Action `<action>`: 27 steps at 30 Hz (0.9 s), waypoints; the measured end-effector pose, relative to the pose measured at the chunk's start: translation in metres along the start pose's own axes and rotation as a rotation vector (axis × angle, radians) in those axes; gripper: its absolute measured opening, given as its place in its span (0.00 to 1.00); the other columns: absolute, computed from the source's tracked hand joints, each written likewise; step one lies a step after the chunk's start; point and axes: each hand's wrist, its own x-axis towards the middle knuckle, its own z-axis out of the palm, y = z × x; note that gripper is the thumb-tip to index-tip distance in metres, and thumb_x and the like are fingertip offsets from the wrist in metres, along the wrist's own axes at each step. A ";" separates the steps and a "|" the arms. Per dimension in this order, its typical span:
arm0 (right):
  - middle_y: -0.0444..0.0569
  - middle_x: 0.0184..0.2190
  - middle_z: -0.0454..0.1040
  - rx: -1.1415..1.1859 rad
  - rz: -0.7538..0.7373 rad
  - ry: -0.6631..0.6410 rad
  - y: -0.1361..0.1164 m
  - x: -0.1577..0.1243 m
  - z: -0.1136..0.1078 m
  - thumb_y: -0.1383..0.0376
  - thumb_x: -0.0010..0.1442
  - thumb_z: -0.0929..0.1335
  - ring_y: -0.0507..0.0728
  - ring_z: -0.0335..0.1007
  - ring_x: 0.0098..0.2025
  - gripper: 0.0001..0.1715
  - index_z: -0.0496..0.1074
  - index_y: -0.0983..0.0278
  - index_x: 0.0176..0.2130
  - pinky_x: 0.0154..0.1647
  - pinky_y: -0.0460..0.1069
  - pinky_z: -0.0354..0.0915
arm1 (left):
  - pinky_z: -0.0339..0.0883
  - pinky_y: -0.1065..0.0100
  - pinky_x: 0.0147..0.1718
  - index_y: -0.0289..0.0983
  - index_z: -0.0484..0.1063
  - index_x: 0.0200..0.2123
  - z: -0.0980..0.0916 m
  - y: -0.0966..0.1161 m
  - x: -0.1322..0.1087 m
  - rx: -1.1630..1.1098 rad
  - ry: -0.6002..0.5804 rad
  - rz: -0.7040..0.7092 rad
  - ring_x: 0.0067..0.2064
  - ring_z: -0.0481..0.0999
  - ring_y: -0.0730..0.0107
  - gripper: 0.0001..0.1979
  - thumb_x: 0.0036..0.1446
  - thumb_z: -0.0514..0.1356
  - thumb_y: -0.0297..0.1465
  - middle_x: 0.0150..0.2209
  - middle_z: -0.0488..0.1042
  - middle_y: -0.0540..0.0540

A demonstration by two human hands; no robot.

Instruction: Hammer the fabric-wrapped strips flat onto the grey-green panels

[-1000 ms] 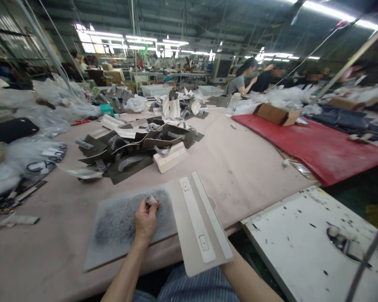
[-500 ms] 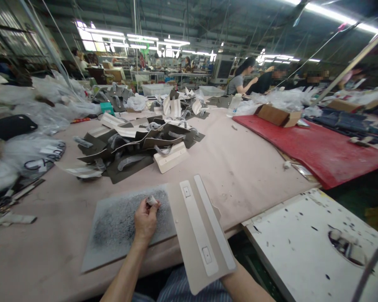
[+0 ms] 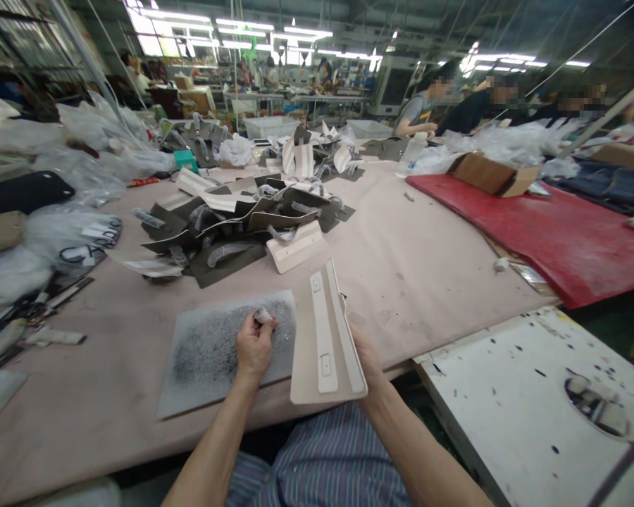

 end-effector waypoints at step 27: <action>0.45 0.31 0.68 -1.670 -0.556 0.043 -0.058 0.009 0.011 0.58 0.61 0.68 0.52 0.63 0.29 0.10 0.67 0.62 0.33 0.31 0.47 0.57 | 0.71 0.69 0.35 0.36 0.73 0.40 -0.004 0.003 0.001 -0.042 0.085 0.010 0.35 0.79 0.65 0.15 0.50 0.63 0.38 0.35 0.80 0.45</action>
